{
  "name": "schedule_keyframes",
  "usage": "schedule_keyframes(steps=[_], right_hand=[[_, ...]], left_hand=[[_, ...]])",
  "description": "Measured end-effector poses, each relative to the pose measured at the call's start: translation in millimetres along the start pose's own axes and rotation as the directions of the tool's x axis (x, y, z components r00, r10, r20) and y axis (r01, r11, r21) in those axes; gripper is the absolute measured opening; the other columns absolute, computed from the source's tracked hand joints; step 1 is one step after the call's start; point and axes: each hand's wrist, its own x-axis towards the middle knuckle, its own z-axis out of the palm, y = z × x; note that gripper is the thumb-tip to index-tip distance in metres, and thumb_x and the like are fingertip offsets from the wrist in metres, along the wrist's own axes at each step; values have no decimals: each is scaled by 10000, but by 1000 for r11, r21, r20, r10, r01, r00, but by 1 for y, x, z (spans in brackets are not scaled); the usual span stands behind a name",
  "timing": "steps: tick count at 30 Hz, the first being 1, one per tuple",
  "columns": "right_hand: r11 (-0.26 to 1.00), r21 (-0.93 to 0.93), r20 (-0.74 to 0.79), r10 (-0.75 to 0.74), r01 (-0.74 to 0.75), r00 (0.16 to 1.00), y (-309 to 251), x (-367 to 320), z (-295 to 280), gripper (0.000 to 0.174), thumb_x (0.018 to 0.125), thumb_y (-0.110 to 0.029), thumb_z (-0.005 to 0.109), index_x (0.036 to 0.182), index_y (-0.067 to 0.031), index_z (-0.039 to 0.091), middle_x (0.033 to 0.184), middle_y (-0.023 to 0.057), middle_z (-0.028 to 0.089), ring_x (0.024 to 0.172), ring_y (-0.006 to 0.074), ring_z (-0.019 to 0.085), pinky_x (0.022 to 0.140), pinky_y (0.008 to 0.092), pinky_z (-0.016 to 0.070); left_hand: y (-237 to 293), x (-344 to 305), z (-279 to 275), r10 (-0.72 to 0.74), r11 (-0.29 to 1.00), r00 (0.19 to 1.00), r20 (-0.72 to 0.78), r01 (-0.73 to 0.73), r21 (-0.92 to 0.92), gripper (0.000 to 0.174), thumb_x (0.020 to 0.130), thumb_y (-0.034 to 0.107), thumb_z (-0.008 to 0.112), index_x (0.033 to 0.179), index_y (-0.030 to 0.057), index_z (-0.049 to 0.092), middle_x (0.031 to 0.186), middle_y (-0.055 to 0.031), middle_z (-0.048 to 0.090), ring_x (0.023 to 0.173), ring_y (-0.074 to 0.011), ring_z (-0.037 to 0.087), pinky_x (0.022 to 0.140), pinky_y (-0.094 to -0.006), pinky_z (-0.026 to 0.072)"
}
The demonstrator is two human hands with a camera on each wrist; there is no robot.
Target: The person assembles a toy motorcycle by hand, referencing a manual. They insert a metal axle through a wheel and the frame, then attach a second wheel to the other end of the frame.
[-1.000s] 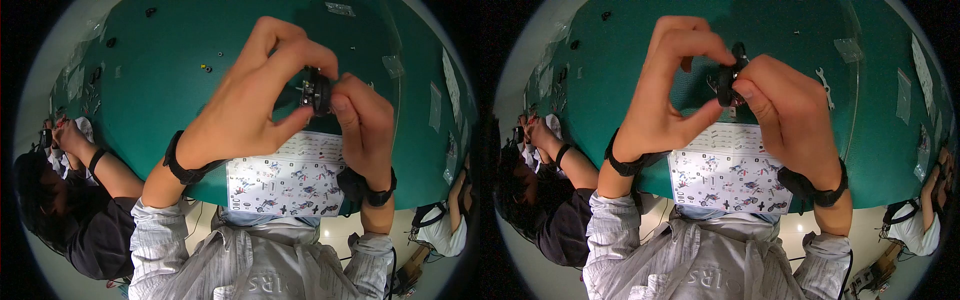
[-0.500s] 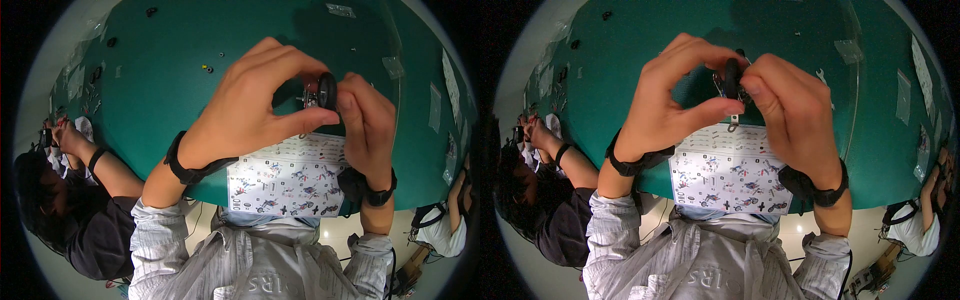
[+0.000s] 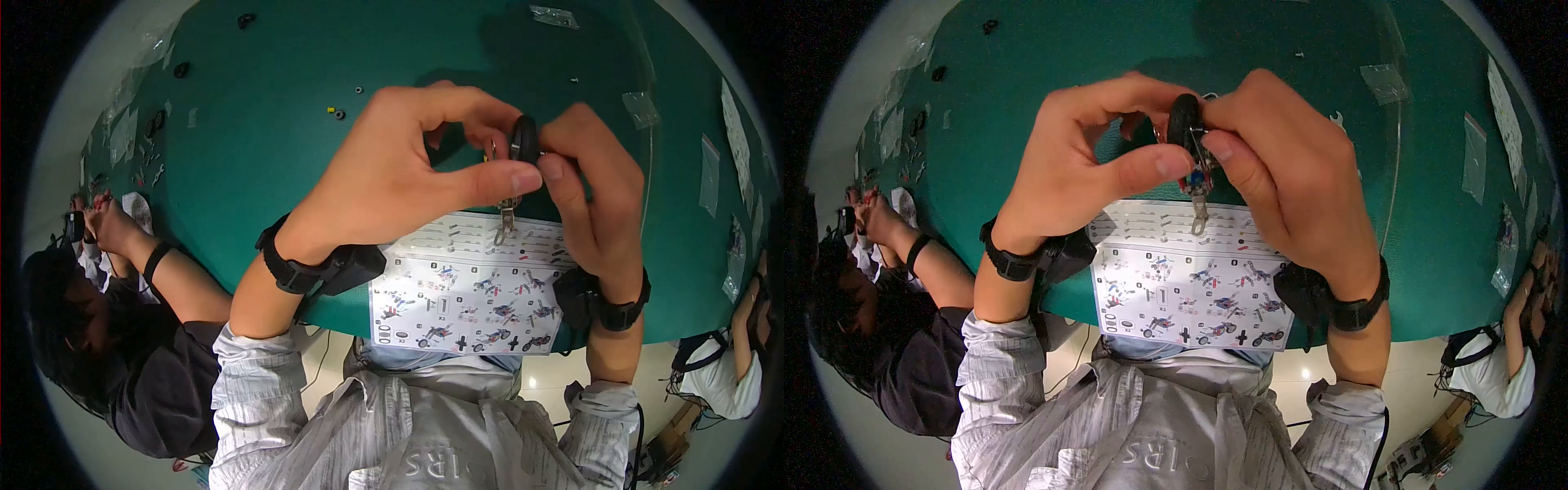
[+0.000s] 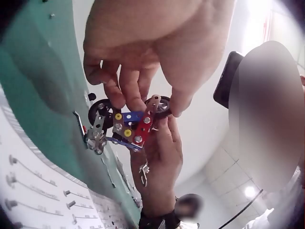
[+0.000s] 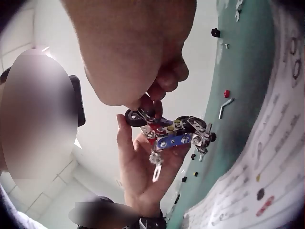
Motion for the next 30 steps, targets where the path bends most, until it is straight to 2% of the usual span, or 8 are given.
schedule_keyframes(steps=[3, 6, 12, 17, 19, 22, 27, 30], right_hand=[[994, 73, -2, 77, -76, 997, -3, -4, 0, 104, 990, -91, 616, 953, 6, 610, 810, 127, 560, 679, 253, 570, 595, 347, 441], [962, 195, 0, 193, -189, 981, -6, -6, 3, 118, 1002, -87, 597, 934, 9, 591, 775, 125, 539, 650, 249, 545, 579, 342, 417], [978, 138, -38, 164, -158, 986, -7, -6, 10, 130, 1012, -81, 568, 924, 14, 578, 755, 125, 525, 622, 263, 518, 573, 354, 398], [977, 136, -16, 168, -165, 986, -8, -6, 9, 124, 1012, -74, 557, 922, 9, 578, 758, 127, 516, 627, 276, 517, 578, 362, 397], [983, 114, -19, 149, -145, 989, -9, -5, 8, 128, 1014, -79, 558, 921, 7, 578, 756, 127, 510, 627, 276, 517, 579, 363, 396], [983, 111, -11, 148, -146, 989, -9, -5, 8, 138, 1017, -88, 561, 917, 7, 575, 758, 127, 506, 630, 275, 521, 580, 366, 397], [985, 93, -11, 147, -145, 989, -9, -4, 9, 139, 1018, -93, 565, 925, 10, 579, 778, 127, 514, 643, 284, 538, 584, 368, 407], [991, 56, -15, 120, -119, 993, -10, -3, 8, 131, 1016, -89, 566, 935, 13, 586, 791, 129, 527, 649, 293, 547, 585, 369, 416]], left_hand=[[1, 2, 2, 248, 953, 969, -20, -240, 183, 479, 791, 206, 875, 1218, 45, 730, 1045, -34, 724, 923, -130, 613, 750, -278, 424], [-2, 6, 3, 356, 913, 933, -52, -336, 234, 513, 771, 197, 884, 1238, 57, 724, 1044, -30, 718, 951, -145, 606, 758, -290, 431], [-6, 3, -6, 264, 906, 963, 59, -268, 327, 493, 764, 208, 880, 1199, 51, 709, 1107, -35, 682, 1006, -176, 600, 798, -306, 432], [3, 6, 7, 447, 865, 884, -135, -389, 317, 389, 853, 252, 798, 1152, 26, 692, 1174, -94, 645, 1030, -230, 600, 823, -313, 436], [1, 5, 6, 451, 855, 886, -110, -394, 339, 408, 853, 248, 800, 1173, 29, 672, 1190, -105, 633, 1039, -237, 596, 829, -317, 437], [-15, 5, -12, 431, 777, 896, 106, -428, 461, 498, 833, 222, 812, 1247, 25, 620, 1238, -111, 600, 1085, -239, 578, 873, -341, 451], [-3, 3, 10, 407, 906, 904, -133, -381, 182, 476, 849, 218, 801, 1240, 26, 607, 1229, -111, 589, 1079, -240, 576, 880, -337, 452], [-15, 4, -2, 415, 854, 910, 3, -391, 344, 605, 767, 188, 866, 1282, 54, 577, 1266, -94, 564, 1093, -221, 559, 860, -325, 439]])
